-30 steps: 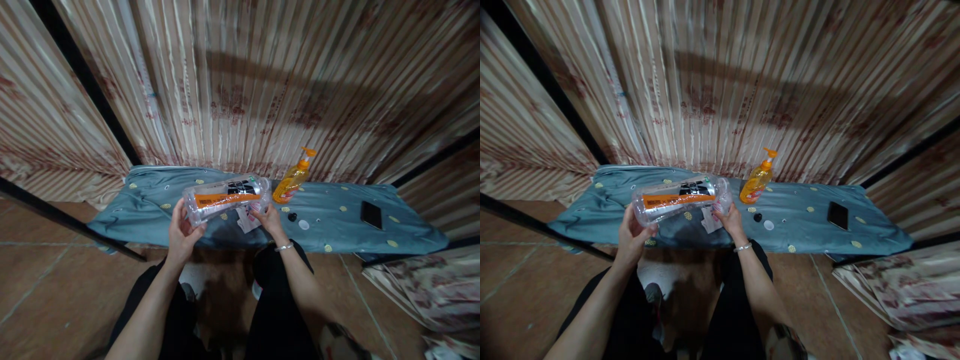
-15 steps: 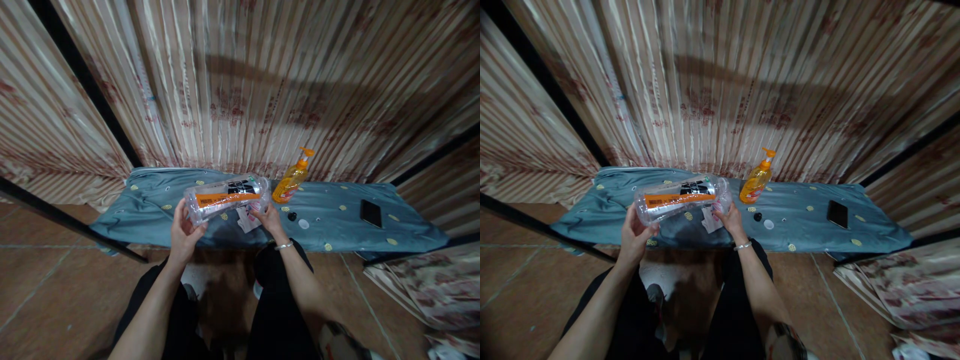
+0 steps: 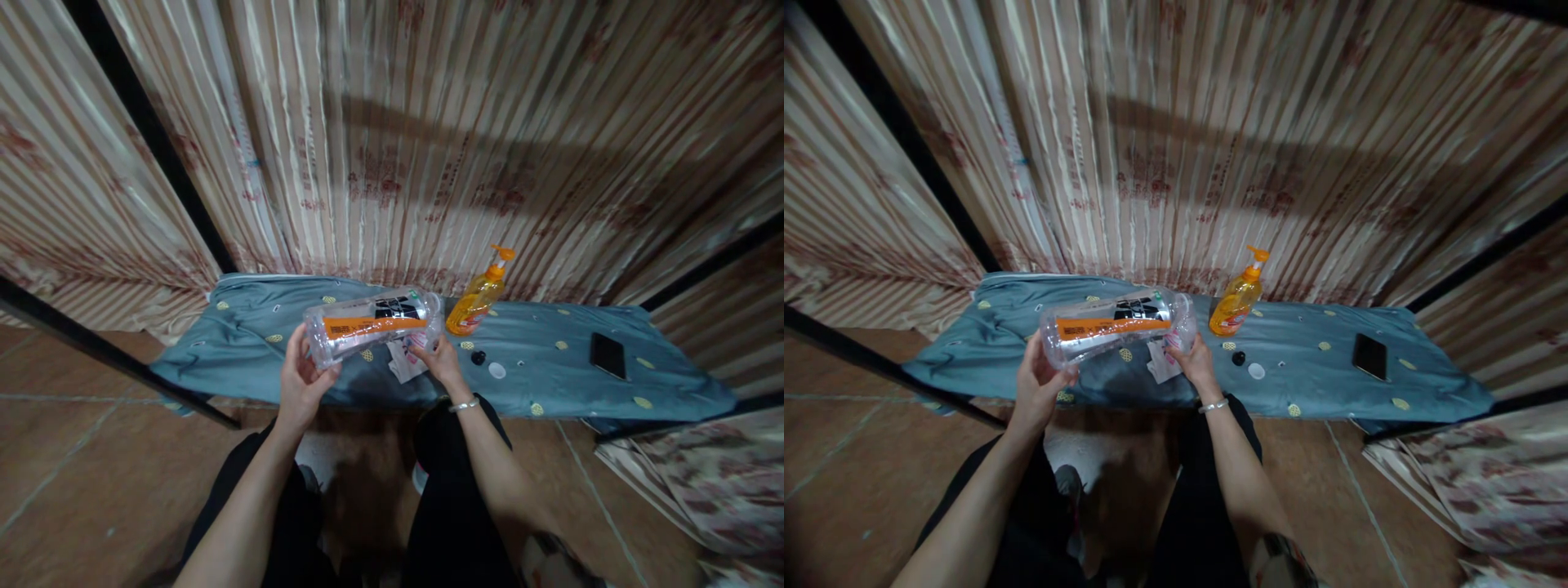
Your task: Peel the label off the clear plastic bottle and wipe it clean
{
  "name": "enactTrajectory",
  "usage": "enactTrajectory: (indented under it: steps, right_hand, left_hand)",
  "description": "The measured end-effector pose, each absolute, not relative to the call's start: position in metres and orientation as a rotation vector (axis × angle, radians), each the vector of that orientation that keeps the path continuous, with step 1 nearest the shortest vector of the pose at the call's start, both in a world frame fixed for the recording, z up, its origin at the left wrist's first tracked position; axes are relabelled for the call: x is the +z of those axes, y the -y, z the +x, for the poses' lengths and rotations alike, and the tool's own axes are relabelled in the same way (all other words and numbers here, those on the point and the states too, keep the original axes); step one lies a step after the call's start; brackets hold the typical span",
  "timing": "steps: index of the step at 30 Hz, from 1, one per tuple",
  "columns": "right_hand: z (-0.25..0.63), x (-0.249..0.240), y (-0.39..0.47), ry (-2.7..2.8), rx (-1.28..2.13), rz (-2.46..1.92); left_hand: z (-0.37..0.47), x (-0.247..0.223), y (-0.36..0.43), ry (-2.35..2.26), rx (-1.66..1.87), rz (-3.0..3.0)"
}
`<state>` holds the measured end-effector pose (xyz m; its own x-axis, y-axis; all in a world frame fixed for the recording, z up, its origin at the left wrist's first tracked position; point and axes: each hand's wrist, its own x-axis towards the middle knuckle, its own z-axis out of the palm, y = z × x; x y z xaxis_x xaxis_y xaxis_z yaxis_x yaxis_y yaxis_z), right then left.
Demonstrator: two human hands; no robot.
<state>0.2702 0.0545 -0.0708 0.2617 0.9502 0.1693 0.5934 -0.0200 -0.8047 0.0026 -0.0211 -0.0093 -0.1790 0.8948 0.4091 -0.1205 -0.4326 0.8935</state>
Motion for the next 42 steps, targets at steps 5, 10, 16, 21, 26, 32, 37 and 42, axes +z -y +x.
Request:
enactTrajectory:
  steps: [5, 10, 16, 21, 26, 32, 37, 42]
  right_hand:
    - [0.2706, -0.0697, -0.0532, 1.427, 0.553, -1.720]
    - [0.2713, -0.0712, -0.0533, 1.443, 0.536, -1.712]
    - [0.2725, -0.0751, -0.0541, 1.470, 0.504, -1.729]
    - [0.2738, -0.0763, -0.0538, 1.485, 0.510, -1.749]
    - [0.2730, -0.0732, -0.0518, 1.482, 0.547, -1.725]
    - [0.2719, -0.0694, -0.0500, 1.480, 0.539, -1.771]
    - [0.2727, -0.0707, -0.0496, 1.471, 0.544, -1.775]
    - [0.2731, -0.0718, -0.0502, 1.468, 0.569, -1.741]
  left_hand:
    - [0.0045, -0.0116, 0.0207, -0.951, 1.723, 1.279]
    - [0.0073, -0.0126, 0.0205, -0.921, 1.746, 1.231]
    - [0.0076, -0.0131, 0.0216, -0.931, 1.761, 1.236]
    - [0.0074, -0.0135, 0.0216, -0.946, 1.748, 1.258]
    - [0.0076, -0.0120, 0.0227, -0.944, 1.740, 1.255]
    - [0.0066, -0.0110, 0.0249, -0.962, 1.696, 1.253]
    - [0.0063, -0.0119, 0.0245, -0.931, 1.699, 1.242]
    - [0.0066, -0.0123, 0.0236, -0.899, 1.709, 1.232]
